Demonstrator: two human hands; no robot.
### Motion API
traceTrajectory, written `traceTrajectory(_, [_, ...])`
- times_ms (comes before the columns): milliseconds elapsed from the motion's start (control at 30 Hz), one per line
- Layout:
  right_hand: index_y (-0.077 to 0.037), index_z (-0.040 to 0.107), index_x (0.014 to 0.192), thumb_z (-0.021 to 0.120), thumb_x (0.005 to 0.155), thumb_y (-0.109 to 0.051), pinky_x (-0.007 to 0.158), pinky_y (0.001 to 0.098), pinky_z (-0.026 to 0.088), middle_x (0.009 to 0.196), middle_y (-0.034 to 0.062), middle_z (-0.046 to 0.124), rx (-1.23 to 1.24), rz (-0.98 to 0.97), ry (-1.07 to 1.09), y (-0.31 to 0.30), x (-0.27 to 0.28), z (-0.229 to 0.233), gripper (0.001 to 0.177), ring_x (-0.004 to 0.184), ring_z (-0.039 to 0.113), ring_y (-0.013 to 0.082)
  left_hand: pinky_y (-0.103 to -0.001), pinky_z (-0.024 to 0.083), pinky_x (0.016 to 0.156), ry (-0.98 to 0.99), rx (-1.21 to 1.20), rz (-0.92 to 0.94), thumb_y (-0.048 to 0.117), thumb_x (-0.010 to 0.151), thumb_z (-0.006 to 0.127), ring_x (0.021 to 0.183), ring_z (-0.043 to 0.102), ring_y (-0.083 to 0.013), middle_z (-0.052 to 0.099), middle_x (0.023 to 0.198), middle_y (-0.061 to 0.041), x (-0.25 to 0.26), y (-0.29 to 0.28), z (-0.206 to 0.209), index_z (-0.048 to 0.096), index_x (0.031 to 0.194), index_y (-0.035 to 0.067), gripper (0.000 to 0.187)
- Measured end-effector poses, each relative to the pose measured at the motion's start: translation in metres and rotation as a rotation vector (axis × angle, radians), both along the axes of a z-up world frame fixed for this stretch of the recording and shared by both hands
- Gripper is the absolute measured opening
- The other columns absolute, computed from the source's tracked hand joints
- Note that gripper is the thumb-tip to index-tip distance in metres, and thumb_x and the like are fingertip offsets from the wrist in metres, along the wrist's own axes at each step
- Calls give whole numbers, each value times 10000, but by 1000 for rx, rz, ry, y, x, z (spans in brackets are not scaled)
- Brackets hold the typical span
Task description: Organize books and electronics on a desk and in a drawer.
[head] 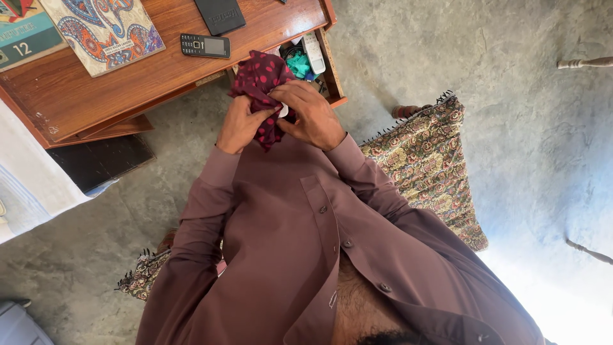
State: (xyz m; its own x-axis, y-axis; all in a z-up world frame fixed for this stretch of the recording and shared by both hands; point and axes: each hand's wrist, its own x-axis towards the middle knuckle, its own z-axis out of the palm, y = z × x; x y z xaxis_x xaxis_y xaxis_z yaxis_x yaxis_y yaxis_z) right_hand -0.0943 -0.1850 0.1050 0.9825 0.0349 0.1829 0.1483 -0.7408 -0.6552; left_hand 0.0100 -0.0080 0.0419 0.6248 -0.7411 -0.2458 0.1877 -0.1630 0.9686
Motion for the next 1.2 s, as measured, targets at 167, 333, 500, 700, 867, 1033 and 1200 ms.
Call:
traceTrajectory(167, [-87,629,1324,847,795,-109,1059,429,514,1367,121,581,28,-50,-11,0,-2,3,573,1267,580,333,-299,547,687,-251,21,108,148,840,815,787,727,-105,761,873,-59,3,-1,23,761,1004,4,225])
traceTrajectory(333, [-47,611,1328,850,814,-126,1093,437,499,1372,132,571,77,-8,-56,1,-5,-2,573,1291,571,346,-291,554,776,-184,-72,16,134,880,783,880,713,-121,761,963,-89,6,1,22,711,1083,-8,259])
traceTrajectory(500, [-28,606,1303,858,814,-126,1119,459,476,1359,136,568,59,64,-104,2,-6,-5,559,1293,556,357,-289,542,779,20,-47,-98,132,880,733,875,663,-101,717,981,-66,8,6,5,690,1133,3,288])
traceTrajectory(700, [-46,615,1317,847,810,-107,1115,465,476,1358,126,573,-10,39,-96,2,-7,-5,560,1304,541,365,-291,551,728,-67,-32,-71,134,865,788,838,694,-98,762,942,-72,13,0,20,738,1065,-17,256])
traceTrajectory(867, [-77,620,1331,851,829,-117,1107,464,481,1365,107,581,-12,-7,-83,-1,-6,-3,555,1307,551,348,-299,572,668,-261,57,92,106,757,889,792,744,-115,787,889,-85,10,-4,27,781,968,-24,271])
traceTrajectory(1033, [-89,650,1311,884,831,-155,1079,446,494,1329,108,624,148,-86,-37,-5,-5,0,538,1255,591,326,-276,570,685,-49,-27,161,48,822,858,800,713,-101,795,911,-64,9,-1,16,793,962,-4,162])
traceTrajectory(1200, [-75,659,1290,862,781,-121,1103,445,491,1322,117,644,175,-100,-52,-2,1,4,550,1269,610,330,-257,532,843,231,-191,29,169,967,752,959,645,-71,717,1058,-6,-5,-1,-9,690,1166,11,261])
